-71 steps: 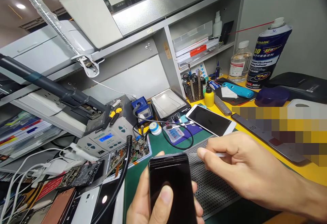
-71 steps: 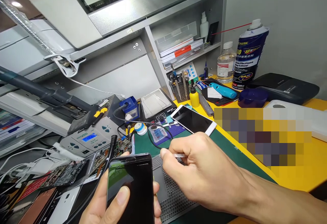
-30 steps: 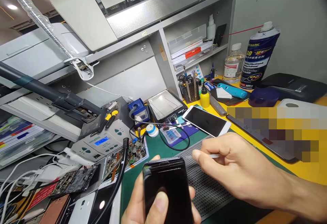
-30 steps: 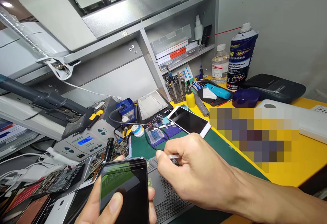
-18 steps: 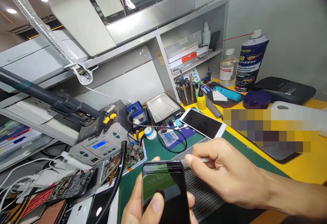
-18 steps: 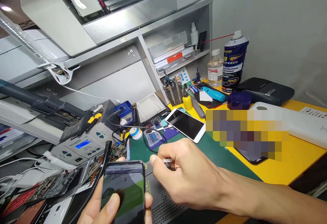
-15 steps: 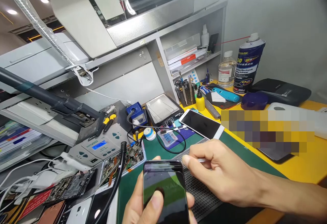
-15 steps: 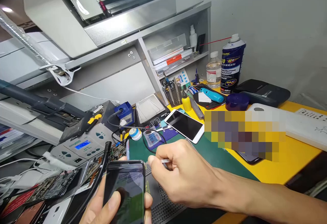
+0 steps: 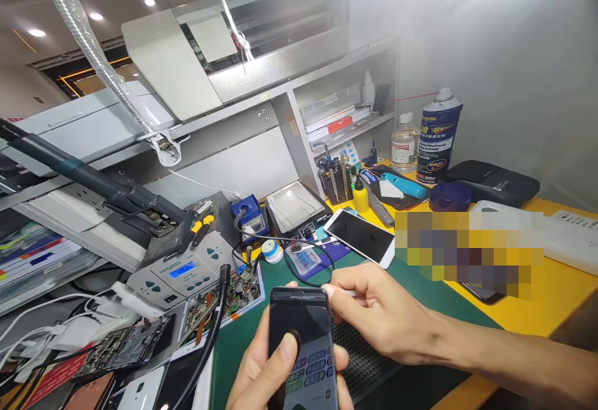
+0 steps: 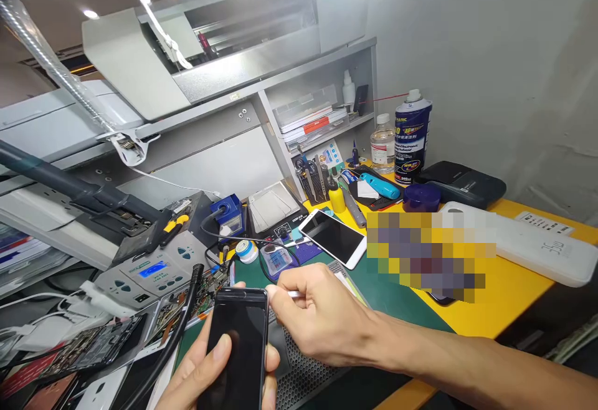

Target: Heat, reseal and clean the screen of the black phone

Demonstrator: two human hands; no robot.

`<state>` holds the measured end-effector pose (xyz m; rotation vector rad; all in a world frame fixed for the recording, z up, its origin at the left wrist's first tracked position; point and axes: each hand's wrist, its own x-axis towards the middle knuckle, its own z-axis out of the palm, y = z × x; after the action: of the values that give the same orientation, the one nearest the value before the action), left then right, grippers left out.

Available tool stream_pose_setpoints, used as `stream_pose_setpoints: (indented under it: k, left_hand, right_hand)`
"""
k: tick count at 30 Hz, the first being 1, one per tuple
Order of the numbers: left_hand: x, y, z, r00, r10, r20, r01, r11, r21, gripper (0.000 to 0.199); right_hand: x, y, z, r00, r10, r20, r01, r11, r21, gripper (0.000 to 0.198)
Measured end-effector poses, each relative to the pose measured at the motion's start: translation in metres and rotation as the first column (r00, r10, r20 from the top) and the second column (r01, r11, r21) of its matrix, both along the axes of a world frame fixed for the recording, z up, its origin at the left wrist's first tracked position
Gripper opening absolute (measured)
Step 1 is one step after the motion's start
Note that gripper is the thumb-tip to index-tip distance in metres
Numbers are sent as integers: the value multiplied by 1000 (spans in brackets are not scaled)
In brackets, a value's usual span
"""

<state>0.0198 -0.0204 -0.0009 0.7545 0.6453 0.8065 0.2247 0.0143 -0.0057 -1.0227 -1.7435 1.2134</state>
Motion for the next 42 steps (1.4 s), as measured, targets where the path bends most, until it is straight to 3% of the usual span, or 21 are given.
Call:
stream_pose_setpoints:
  k: [6,11,15,25,34,38,42]
  left_hand:
    - [-12,7,8,996,-85,-16,86,993,83,56]
    - [-26,12,11,994,-85,-69,92,989,112,27]
    - [-29,13,12,991,-92,-94,104,986,134,24]
    - [-30,13,10,974,-220,-53,225,967,120,24]
    - [-30,13,3,924,-318,-211,344,934,97,39]
    - [-28,11,7,885,-368,-284,402,913,68,42]
    - [-25,9,16,846,-426,-322,465,884,52,38]
  right_hand:
    - [4,5,11,985,149,-84,-152,988,-33,47]
    - [13,10,16,924,292,-246,-330,935,-128,43]
    - [15,12,16,894,327,-306,-388,906,-168,38]
    - [13,20,15,922,332,-197,-374,897,-235,32]
    - [12,25,1,903,369,-219,-424,845,-325,24]
    - [11,24,4,867,461,-191,-496,833,-243,17]
    - [8,22,5,875,484,-20,-479,859,-178,14]
